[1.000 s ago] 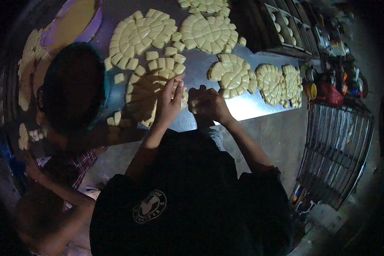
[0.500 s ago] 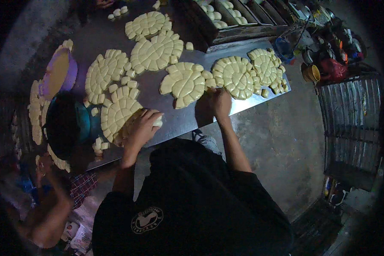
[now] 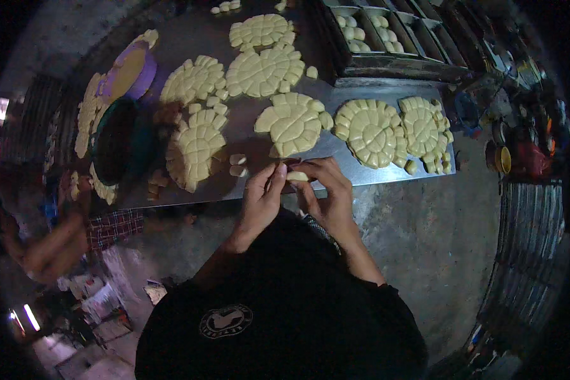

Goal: The person prepares dough by filling pieces with a brown substance from a bowl, rolling them into balls, and placing them into rectangular baking pans.

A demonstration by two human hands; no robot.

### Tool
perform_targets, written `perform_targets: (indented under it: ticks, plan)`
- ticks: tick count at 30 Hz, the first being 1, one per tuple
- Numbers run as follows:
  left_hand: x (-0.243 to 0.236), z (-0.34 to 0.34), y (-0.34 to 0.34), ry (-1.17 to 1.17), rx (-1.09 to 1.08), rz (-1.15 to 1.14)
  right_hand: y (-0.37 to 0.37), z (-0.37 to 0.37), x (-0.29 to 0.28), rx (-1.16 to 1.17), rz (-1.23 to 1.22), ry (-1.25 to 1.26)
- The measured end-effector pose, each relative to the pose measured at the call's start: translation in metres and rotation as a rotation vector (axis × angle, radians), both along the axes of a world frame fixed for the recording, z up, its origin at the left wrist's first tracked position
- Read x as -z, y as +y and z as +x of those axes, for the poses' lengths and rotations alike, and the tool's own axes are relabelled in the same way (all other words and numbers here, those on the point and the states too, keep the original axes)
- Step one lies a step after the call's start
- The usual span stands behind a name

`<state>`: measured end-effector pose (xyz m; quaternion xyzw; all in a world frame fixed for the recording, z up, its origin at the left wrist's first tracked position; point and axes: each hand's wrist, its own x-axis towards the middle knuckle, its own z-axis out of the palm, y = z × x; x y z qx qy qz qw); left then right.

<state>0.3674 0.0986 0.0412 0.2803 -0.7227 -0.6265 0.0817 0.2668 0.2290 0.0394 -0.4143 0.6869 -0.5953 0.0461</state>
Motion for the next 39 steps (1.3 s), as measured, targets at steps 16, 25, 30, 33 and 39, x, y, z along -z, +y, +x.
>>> perform_targets:
  ticks: [16, 25, 30, 33, 39]
  plan:
    - [0.076, -0.061, -0.149, 0.1, 0.084, -0.955, -0.149, -0.041, -0.11, 0.098, -0.27, -0.162]
    - [-0.046, 0.018, -0.265, 1.262, 0.044, -0.732, -0.283, 0.032, -0.122, -0.322, -0.05, -0.795]
    - [-0.024, 0.049, -0.295, 1.618, -0.448, -0.231, -0.356, 0.089, -0.1, -0.707, 0.103, -0.462]
    - [0.01, 0.072, -0.3, 1.641, -0.738, -0.083, -0.396, 0.113, -0.084, -0.909, 0.212, -0.929]
    - [0.048, 0.154, -0.267, 1.217, -1.55, -0.219, -0.482, 0.139, -0.045, -1.33, 0.42, -0.029]
